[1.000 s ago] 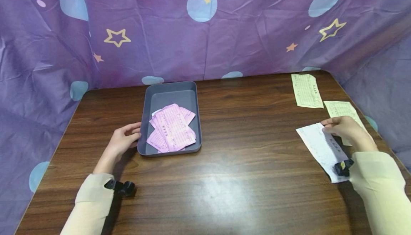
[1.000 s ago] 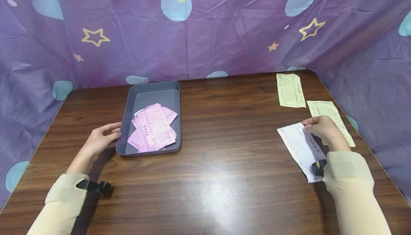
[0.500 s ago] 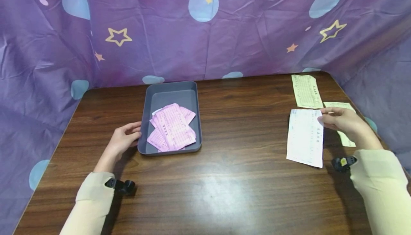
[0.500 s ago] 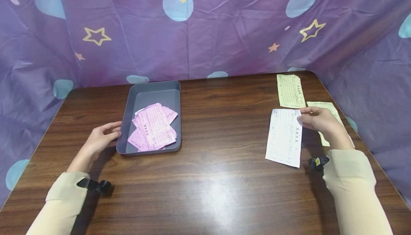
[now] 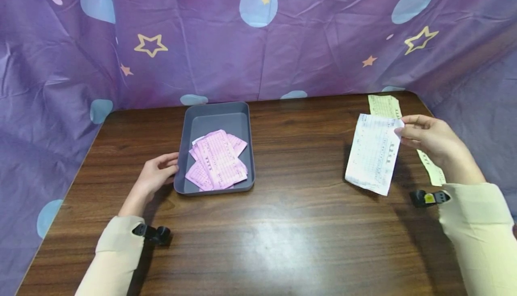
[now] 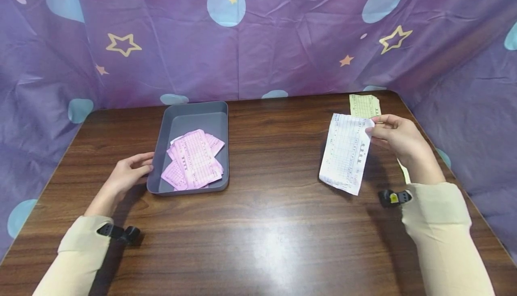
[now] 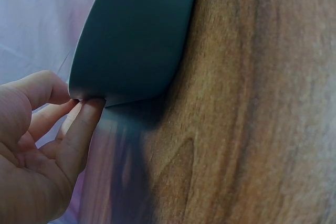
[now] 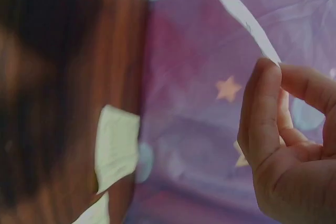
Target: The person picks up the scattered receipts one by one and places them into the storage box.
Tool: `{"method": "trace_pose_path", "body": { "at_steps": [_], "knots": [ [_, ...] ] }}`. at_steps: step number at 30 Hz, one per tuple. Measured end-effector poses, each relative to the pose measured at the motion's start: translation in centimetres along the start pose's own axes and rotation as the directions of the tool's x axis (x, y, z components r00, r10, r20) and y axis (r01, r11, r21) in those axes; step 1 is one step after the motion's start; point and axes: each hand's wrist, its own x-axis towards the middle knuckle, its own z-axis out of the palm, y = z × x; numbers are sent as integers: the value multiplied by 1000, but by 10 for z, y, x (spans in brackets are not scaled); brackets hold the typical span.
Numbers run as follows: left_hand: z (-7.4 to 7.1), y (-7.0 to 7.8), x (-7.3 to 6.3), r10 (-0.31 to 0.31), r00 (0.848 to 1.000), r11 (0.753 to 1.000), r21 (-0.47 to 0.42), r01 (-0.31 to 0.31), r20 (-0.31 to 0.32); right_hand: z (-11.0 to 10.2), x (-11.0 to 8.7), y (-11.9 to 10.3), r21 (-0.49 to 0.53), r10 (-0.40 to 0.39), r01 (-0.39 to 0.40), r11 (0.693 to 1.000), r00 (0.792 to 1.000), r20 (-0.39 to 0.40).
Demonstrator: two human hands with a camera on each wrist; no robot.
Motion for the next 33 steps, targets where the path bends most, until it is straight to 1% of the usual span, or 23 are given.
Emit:
{"method": "trace_pose_path", "body": {
  "at_steps": [2,5,9,13,17,22,24,28,33],
  "knots": [
    [0,0,0,1,1000,1000,2,-1,0,8,0,-6,67,-40,41,997,999,-3],
    [0,0,0,0,1000,1000,2,0,2,21,0,-16,163,-80,81,983,997,-13],
    [0,-1,0,-4,1000,1000,9,4,3,40,2,-27,233,-117,121,965,993,-31],
    [0,-1,1,-16,1000,999,28,16,0,59,5,-37,288,-160,162,944,987,-30],
    [-1,-1,1,-16,1000,999,31,16,-4,79,7,-46,308,-181,186,933,982,-47],
    [-1,-1,0,-13,1000,1000,24,14,-10,101,11,-54,297,-190,202,933,979,-71],
    [-1,-1,0,-12,1000,1000,19,13,-10,110,13,-56,309,-189,201,929,979,-69],
    [-1,-2,1,-7,1000,1000,18,7,-5,133,18,-59,329,-193,206,922,979,-71],
    [-1,-2,1,-3,1000,999,36,3,-4,166,22,-57,330,-205,232,915,972,-113]
  ]
}}
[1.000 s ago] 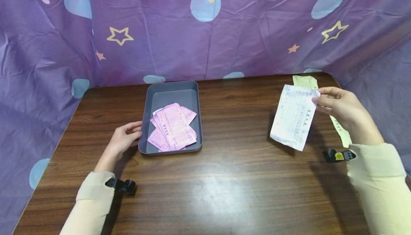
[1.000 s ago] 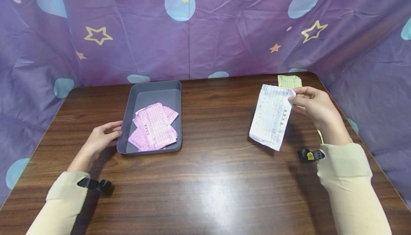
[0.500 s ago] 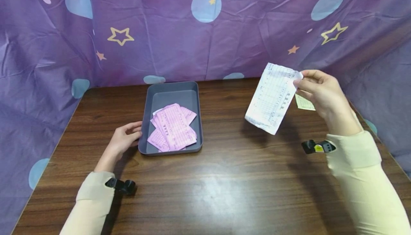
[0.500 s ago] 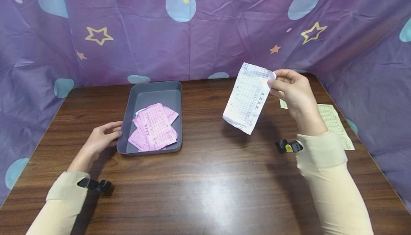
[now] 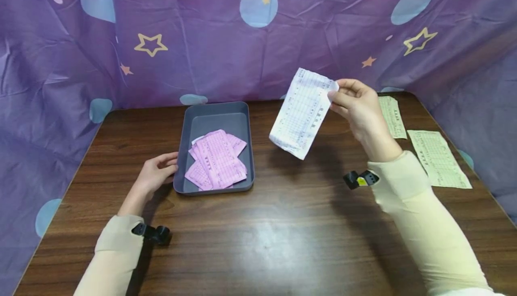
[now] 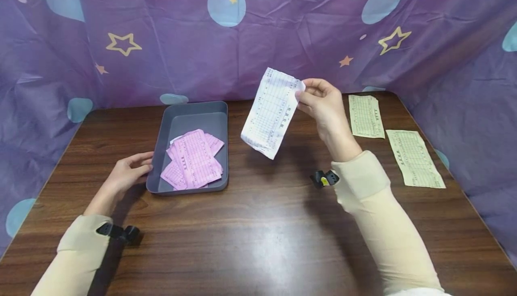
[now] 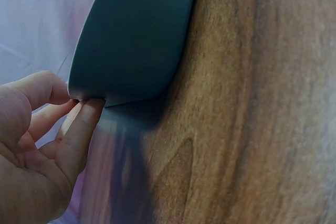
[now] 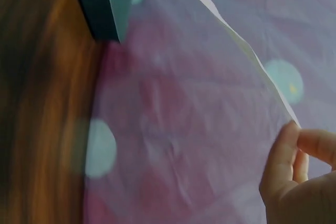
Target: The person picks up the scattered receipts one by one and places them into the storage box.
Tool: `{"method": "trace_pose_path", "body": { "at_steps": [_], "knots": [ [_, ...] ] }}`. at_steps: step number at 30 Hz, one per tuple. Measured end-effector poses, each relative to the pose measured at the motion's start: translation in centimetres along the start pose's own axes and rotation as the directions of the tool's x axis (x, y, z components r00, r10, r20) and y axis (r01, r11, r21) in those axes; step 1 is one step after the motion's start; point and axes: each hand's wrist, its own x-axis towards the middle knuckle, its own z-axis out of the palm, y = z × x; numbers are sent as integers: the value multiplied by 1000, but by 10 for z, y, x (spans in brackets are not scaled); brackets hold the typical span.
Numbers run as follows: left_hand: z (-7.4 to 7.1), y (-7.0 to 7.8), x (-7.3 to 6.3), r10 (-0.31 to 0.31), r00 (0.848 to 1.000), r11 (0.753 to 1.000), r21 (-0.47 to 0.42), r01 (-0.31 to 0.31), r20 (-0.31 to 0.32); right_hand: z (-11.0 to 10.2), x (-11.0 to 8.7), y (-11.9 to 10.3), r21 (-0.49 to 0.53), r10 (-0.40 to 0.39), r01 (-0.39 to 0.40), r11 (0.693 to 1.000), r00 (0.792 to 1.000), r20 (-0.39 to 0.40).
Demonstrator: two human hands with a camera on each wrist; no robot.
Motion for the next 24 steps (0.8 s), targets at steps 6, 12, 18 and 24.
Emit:
{"method": "trace_pose_path", "body": {
  "at_steps": [6,12,18,24],
  "knots": [
    [0,2,-1,-18,1000,999,28,18,-4,31,1,22,-53,30,-32,998,999,-38],
    [-1,3,-1,-20,1000,999,32,20,2,53,3,50,-70,97,-99,993,995,-35],
    [-1,4,-1,-19,1000,999,26,19,1,72,1,78,-48,170,-172,984,985,-42],
    [1,4,-2,-17,1000,1000,11,16,1,84,-3,104,-5,248,-249,968,966,-71]
  ]
}}
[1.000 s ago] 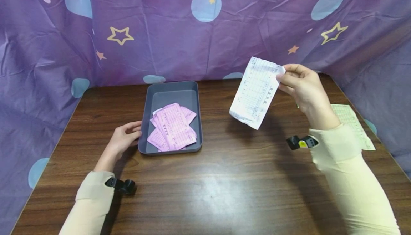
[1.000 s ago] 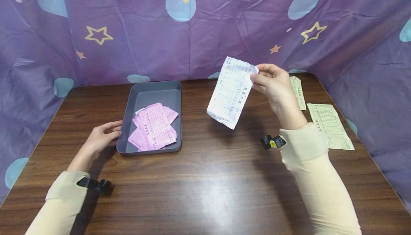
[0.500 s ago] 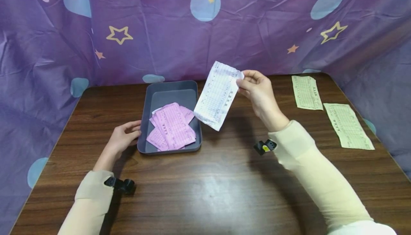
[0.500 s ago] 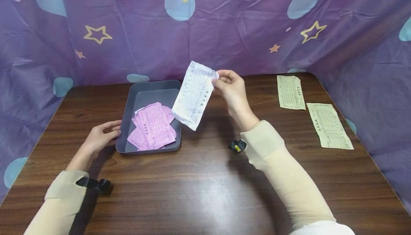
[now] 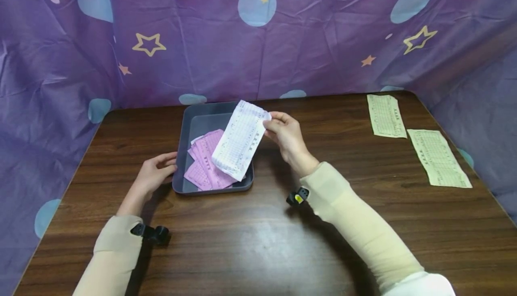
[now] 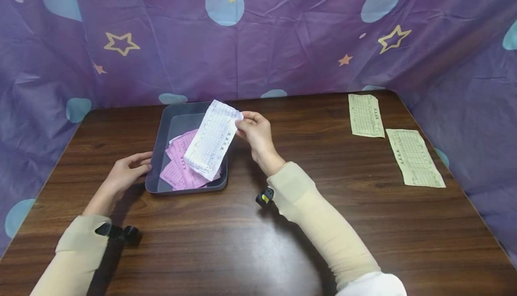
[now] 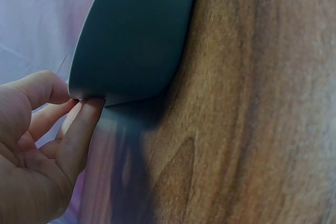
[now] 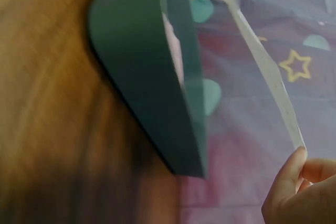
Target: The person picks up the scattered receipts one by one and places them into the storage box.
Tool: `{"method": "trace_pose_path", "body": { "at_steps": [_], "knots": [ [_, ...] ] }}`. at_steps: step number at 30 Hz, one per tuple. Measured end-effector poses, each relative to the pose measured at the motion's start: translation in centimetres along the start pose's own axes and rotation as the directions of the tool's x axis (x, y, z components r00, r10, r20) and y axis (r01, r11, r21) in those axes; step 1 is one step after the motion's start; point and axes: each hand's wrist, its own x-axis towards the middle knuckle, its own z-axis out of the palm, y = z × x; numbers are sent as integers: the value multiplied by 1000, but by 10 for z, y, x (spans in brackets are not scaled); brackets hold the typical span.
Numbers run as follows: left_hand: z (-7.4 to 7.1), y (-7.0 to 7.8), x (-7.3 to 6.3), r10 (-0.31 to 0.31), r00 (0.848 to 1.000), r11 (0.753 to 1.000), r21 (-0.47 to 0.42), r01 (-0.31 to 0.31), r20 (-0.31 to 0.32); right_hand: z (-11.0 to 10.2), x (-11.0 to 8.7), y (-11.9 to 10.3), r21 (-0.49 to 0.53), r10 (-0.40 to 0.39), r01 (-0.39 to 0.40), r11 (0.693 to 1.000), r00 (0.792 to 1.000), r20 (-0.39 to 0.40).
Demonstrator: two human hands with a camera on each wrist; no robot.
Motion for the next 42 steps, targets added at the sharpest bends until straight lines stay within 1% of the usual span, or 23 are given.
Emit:
{"method": "trace_pose_path", "body": {
  "at_steps": [4,8,15,21,28,31,36,42],
  "knots": [
    [0,0,0,-1,1000,1000,-1,1,2,7,2,18,-2,28,-28,1000,1000,-14],
    [0,-1,0,2,1000,1000,-15,-2,6,15,3,33,6,38,-37,999,999,-38],
    [0,-2,0,3,1000,1000,-23,-3,8,29,4,47,-28,24,-25,999,998,-49],
    [0,-2,0,-3,1000,1000,-27,4,13,35,7,53,-90,-8,4,996,999,-37],
    [0,-1,1,0,1000,1000,-16,0,10,37,6,56,-180,-1,-1,984,1000,-7],
    [0,0,1,-4,1000,1000,-11,4,9,37,5,55,-235,0,1,972,1000,7],
    [0,1,1,-17,1000,1000,-10,17,9,35,6,55,-333,-2,16,943,999,43],
    [0,-1,0,-5,1000,999,-32,5,11,32,7,53,-387,36,2,922,995,90]
  ]
}}
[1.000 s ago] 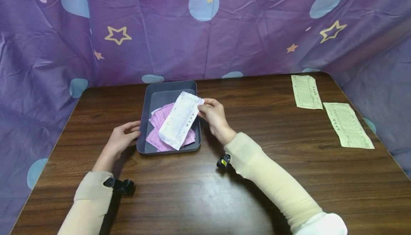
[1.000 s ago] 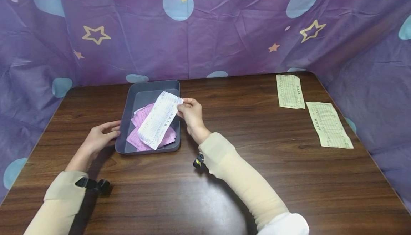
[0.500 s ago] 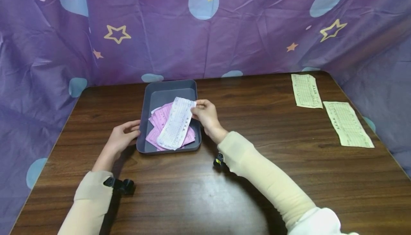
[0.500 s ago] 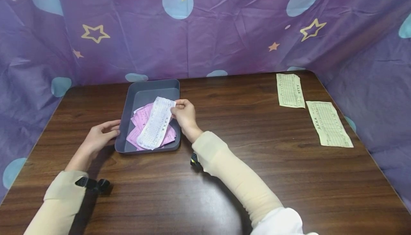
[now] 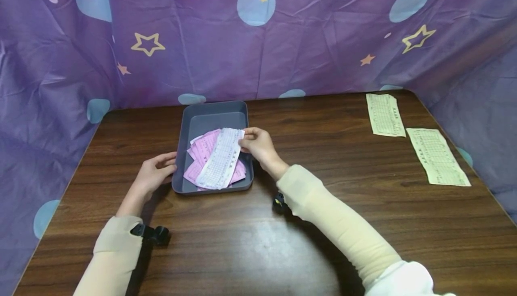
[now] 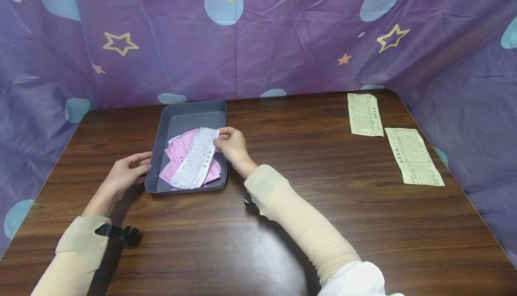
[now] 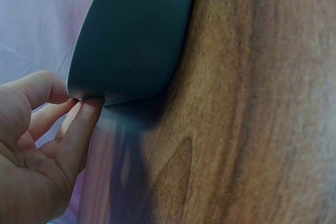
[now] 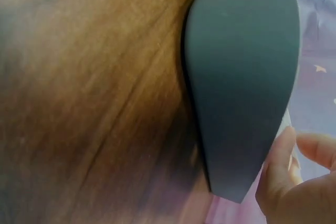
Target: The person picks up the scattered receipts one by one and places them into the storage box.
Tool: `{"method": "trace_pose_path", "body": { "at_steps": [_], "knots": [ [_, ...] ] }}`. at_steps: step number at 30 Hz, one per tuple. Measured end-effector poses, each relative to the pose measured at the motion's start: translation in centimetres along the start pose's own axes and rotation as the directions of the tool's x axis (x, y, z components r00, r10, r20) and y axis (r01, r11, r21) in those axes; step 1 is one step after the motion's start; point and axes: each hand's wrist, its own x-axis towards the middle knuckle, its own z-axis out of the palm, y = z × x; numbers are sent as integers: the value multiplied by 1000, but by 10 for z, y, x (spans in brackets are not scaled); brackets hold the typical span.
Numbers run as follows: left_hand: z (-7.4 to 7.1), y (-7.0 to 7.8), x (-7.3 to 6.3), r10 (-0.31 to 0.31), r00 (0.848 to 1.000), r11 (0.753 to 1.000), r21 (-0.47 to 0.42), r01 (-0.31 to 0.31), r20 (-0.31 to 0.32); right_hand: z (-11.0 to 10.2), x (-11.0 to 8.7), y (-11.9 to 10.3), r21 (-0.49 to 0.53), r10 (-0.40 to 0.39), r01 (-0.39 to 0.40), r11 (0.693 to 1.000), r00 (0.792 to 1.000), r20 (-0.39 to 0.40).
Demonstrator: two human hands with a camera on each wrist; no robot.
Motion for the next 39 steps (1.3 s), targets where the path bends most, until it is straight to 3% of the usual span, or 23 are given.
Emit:
{"method": "trace_pose_path", "body": {
  "at_steps": [9,15,19,25,32,35,39],
  "knots": [
    [0,-3,0,8,1000,1000,0,-8,7,-10,1,-2,-109,36,-24,994,994,106],
    [0,-5,-2,9,1000,1000,-9,-9,5,-22,0,-7,-110,29,-16,994,993,113],
    [0,-6,-3,2,1000,1000,-9,-2,8,-43,-2,-12,-100,13,-2,995,994,112],
    [0,-9,-3,-4,1000,1000,-6,4,0,-97,-7,-22,-84,-13,19,996,997,80],
    [1,-11,-3,5,1000,1000,-15,-5,1,-178,-13,-32,-118,-31,31,993,1000,-4],
    [2,-10,-3,6,1000,1000,-28,-6,4,-215,-17,-33,-54,-30,27,998,999,-41],
    [3,-9,-3,5,1000,1000,-26,-5,1,-261,-23,-31,109,-19,29,994,995,-98]
  ]
}}
